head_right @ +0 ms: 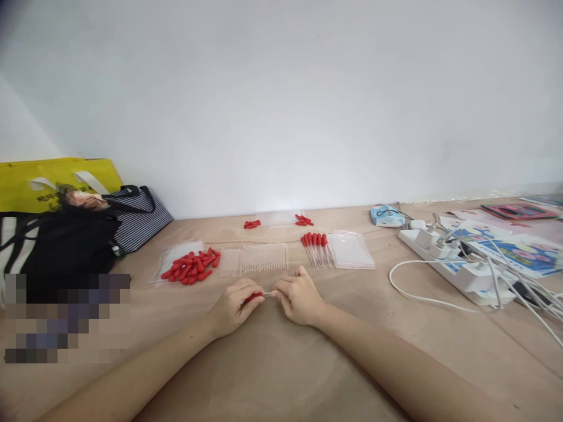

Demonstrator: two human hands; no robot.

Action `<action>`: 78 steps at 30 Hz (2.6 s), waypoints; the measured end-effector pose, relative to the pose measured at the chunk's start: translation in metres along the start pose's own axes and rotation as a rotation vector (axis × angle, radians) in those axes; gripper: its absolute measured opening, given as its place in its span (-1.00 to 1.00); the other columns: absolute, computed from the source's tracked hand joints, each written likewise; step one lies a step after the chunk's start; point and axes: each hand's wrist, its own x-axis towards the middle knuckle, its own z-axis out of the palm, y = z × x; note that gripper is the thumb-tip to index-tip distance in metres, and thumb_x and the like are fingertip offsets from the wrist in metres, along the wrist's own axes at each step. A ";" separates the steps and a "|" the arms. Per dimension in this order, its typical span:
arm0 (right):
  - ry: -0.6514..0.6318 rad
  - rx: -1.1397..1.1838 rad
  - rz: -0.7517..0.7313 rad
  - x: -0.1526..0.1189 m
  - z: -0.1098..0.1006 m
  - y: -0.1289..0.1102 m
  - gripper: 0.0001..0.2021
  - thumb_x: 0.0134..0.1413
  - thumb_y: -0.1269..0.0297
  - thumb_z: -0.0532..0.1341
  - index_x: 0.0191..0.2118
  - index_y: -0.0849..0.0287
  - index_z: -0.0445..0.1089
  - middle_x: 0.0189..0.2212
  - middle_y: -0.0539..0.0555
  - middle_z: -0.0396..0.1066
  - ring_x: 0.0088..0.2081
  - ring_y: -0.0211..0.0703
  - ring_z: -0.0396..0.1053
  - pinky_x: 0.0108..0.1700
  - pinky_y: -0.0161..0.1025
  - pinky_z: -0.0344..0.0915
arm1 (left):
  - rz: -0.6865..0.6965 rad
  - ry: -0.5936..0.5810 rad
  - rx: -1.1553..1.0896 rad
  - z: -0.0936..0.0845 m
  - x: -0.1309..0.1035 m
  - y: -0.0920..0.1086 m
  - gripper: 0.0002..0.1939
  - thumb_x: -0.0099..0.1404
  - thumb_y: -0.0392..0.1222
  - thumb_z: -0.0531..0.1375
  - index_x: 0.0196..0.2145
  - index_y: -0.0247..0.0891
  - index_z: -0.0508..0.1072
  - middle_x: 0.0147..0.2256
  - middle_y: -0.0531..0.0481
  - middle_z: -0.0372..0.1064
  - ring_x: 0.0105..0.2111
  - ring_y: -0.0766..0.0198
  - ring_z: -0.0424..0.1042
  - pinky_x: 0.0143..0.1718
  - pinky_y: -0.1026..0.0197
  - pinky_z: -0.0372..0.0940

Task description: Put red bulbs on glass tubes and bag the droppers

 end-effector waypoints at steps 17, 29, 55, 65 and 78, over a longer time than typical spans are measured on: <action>-0.032 0.121 0.065 0.002 -0.003 0.008 -0.77 0.17 0.25 -0.05 -0.35 0.15 0.30 -0.41 0.00 0.40 -0.39 -0.28 0.29 -0.29 -0.27 -0.03 | -0.042 0.000 0.035 -0.008 0.001 -0.008 -0.80 0.24 -0.10 0.06 -0.35 -0.25 0.40 -0.41 -0.02 0.38 -0.37 0.25 0.32 -0.23 0.17 0.18; 0.016 -0.251 0.097 -0.003 -0.010 0.014 -0.85 0.07 0.33 0.04 -0.39 0.18 0.33 -0.43 0.09 0.37 -0.31 -0.12 0.23 -0.26 -0.17 -0.06 | -0.238 0.002 0.031 -0.009 -0.003 -0.009 -0.64 0.17 -0.17 0.12 -0.06 -0.24 0.22 -0.29 -0.04 0.29 -0.28 0.20 0.30 -0.24 0.14 0.23; 0.042 -0.438 0.763 0.055 0.003 0.045 -0.74 0.00 0.24 0.00 -0.35 0.23 0.39 -0.38 0.20 0.42 -0.23 -0.01 0.28 -0.13 -0.07 -0.12 | -0.198 -0.102 0.043 -0.007 0.003 -0.011 -0.89 0.20 -0.27 0.04 -0.33 -0.27 0.35 -0.31 -0.05 0.31 -0.28 0.22 0.29 -0.23 0.18 0.20; -0.118 -0.369 0.885 0.073 0.008 0.029 -0.73 -0.05 0.27 0.03 -0.35 0.28 0.43 -0.34 0.27 0.42 -0.26 0.02 0.34 -0.14 -0.04 -0.08 | -0.200 -0.099 0.047 -0.005 0.001 -0.009 -0.88 0.20 -0.26 0.04 -0.33 -0.25 0.35 -0.30 -0.04 0.31 -0.27 0.23 0.30 -0.21 0.18 0.20; -0.038 -0.427 0.871 0.057 -0.001 0.046 -0.71 -0.02 0.25 0.01 -0.33 0.28 0.42 -0.36 0.25 0.41 -0.20 0.05 0.28 -0.09 -0.03 -0.14 | -0.649 -0.214 0.934 -0.070 0.005 -0.041 -0.80 0.13 -0.23 0.08 -0.33 -0.35 0.43 -0.26 -0.24 0.31 -0.20 -0.04 0.23 -0.26 0.04 0.12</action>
